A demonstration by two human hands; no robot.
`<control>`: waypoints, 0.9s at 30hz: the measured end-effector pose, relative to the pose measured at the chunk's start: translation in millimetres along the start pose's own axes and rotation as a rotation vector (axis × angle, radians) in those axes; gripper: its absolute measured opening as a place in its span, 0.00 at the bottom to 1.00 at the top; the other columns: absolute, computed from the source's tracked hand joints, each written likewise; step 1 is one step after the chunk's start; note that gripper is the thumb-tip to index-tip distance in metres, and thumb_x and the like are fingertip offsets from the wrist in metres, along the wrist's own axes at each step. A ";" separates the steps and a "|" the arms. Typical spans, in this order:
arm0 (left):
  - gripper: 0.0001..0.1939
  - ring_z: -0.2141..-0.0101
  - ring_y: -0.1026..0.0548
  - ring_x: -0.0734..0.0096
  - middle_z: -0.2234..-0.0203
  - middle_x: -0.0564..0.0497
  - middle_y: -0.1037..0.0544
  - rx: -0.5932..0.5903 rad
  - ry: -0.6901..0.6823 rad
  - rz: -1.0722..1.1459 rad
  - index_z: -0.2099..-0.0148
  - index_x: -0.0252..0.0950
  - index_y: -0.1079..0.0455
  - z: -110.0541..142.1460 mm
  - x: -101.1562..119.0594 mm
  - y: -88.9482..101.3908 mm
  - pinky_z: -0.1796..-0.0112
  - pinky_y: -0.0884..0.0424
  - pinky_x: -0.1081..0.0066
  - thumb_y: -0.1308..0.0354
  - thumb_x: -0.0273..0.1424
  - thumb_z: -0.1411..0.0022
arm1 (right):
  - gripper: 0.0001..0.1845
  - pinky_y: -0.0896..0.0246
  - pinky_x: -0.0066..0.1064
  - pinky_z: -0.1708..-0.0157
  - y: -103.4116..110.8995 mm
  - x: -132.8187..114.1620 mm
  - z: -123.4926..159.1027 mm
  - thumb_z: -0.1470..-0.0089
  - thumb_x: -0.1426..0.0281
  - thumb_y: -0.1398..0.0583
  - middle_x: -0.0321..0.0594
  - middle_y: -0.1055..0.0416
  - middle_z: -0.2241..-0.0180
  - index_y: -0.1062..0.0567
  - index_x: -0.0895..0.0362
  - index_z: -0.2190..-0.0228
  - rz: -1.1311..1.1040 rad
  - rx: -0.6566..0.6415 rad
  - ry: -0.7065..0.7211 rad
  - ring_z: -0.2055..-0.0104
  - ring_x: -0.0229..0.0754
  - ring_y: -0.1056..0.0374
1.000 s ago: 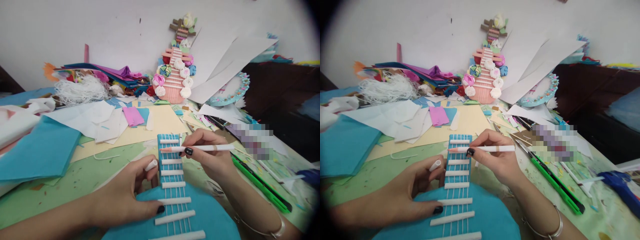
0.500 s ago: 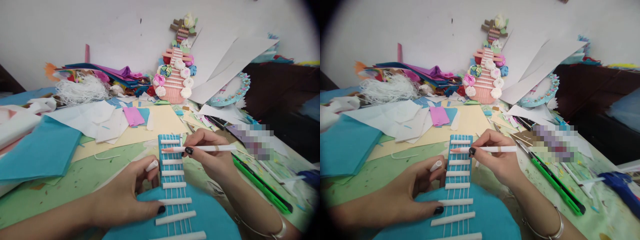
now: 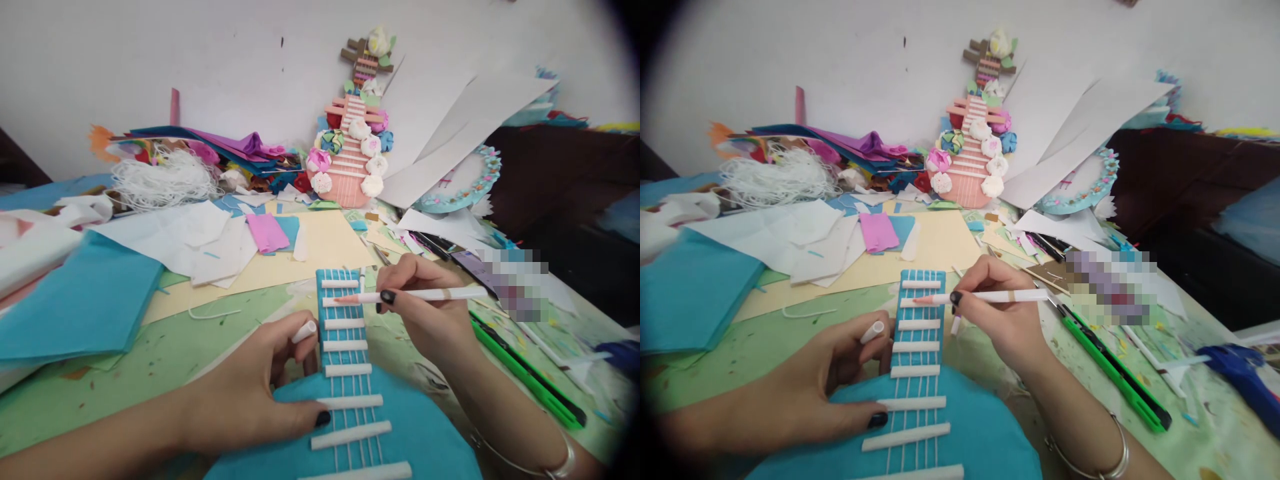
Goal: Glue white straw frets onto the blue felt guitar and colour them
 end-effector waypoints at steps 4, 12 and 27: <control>0.20 0.65 0.34 0.72 0.69 0.55 0.38 0.001 0.004 -0.004 0.69 0.40 0.48 0.0 -0.6 -0.1 0.60 0.30 0.68 0.35 0.32 0.48 | 0.06 0.43 0.29 0.77 0.0 -0.5 -0.7 0.51 0.72 0.34 0.34 0.29 0.80 0.26 0.55 0.75 -0.011 0.000 0.005 0.77 0.37 0.35; 0.20 0.67 0.35 0.73 0.71 0.55 0.38 0.015 -0.013 -0.002 0.69 0.40 0.47 0.0 1.6 1.3 0.63 0.30 0.70 0.35 0.34 0.48 | 0.07 0.43 0.28 0.77 -2.4 0.7 0.9 0.51 0.74 0.34 0.34 0.29 0.79 0.28 0.55 0.75 0.041 -0.009 0.002 0.77 0.36 0.35; 0.20 0.66 0.35 0.74 0.70 0.57 0.40 -0.014 -0.016 -0.028 0.70 0.40 0.50 -1.4 1.6 0.2 0.62 0.31 0.69 0.37 0.30 0.46 | 0.06 0.50 0.29 0.78 11.9 -2.3 -2.5 0.57 0.76 0.37 0.32 0.36 0.83 0.29 0.56 0.80 -0.035 0.089 0.027 0.79 0.35 0.43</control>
Point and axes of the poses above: each hand's wrist, its own z-axis away from the middle knuckle, its own y-axis out of the back of the hand, x = y × z, the point moved 10 cm from there along -z, towards the middle knuckle
